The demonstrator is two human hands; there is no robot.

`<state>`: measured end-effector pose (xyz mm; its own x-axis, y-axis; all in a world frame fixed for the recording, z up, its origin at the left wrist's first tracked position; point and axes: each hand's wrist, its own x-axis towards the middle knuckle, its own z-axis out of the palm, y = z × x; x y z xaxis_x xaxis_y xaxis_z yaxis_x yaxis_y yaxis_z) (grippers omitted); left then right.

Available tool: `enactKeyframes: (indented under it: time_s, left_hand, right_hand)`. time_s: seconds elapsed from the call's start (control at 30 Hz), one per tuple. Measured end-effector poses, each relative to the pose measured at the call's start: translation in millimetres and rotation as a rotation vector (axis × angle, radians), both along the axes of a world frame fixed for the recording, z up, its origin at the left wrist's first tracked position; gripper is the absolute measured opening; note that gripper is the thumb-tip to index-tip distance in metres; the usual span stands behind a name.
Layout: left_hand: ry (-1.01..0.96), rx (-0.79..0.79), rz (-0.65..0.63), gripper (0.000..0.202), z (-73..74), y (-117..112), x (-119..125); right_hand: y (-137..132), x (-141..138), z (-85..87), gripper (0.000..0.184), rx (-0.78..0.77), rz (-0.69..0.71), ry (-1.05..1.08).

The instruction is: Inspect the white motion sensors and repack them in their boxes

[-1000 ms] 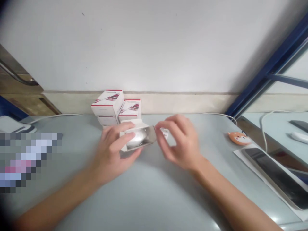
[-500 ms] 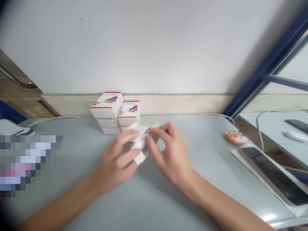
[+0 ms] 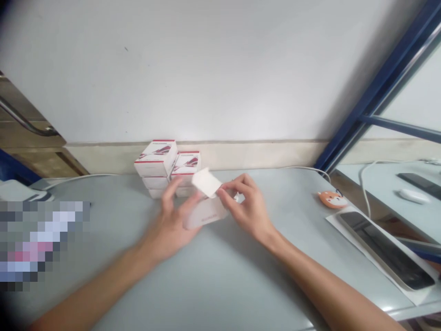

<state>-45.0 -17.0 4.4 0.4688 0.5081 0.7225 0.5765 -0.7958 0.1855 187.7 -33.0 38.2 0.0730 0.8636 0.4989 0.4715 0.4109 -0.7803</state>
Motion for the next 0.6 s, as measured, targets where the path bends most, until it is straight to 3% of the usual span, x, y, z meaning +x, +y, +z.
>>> enactKeyframes:
  time_s: [0.1,0.17,0.27,0.37,0.47,0.6]
  left_hand:
    - [0.04,-0.365,0.092,0.083,-0.1,1,-3]
    - [0.05,-0.448,0.144,0.074,3.7,1,-3]
    - [0.008,-0.362,0.177,0.061,8.3,2,0]
    - [-0.027,-0.34,0.223,0.054,10.4,1,4]
    - [-0.116,-0.287,0.303,0.06,15.0,-5,8]
    - [-0.142,-0.059,0.326,0.068,31.0,-10,19]
  right_hand:
    - [6,7,2.9,0.023,-0.018,-0.027,0.0]
    - [11,14,4.9,0.025,-0.032,-0.05,0.003]
    - [23,31,7.4,0.03,-0.029,-0.087,0.112]
    - [38,54,8.1,0.033,-0.033,-0.096,0.499]
    - [52,77,6.2,0.022,-0.09,-0.123,0.811]
    - [64,96,-1.1,0.007,-0.22,-0.157,1.02]
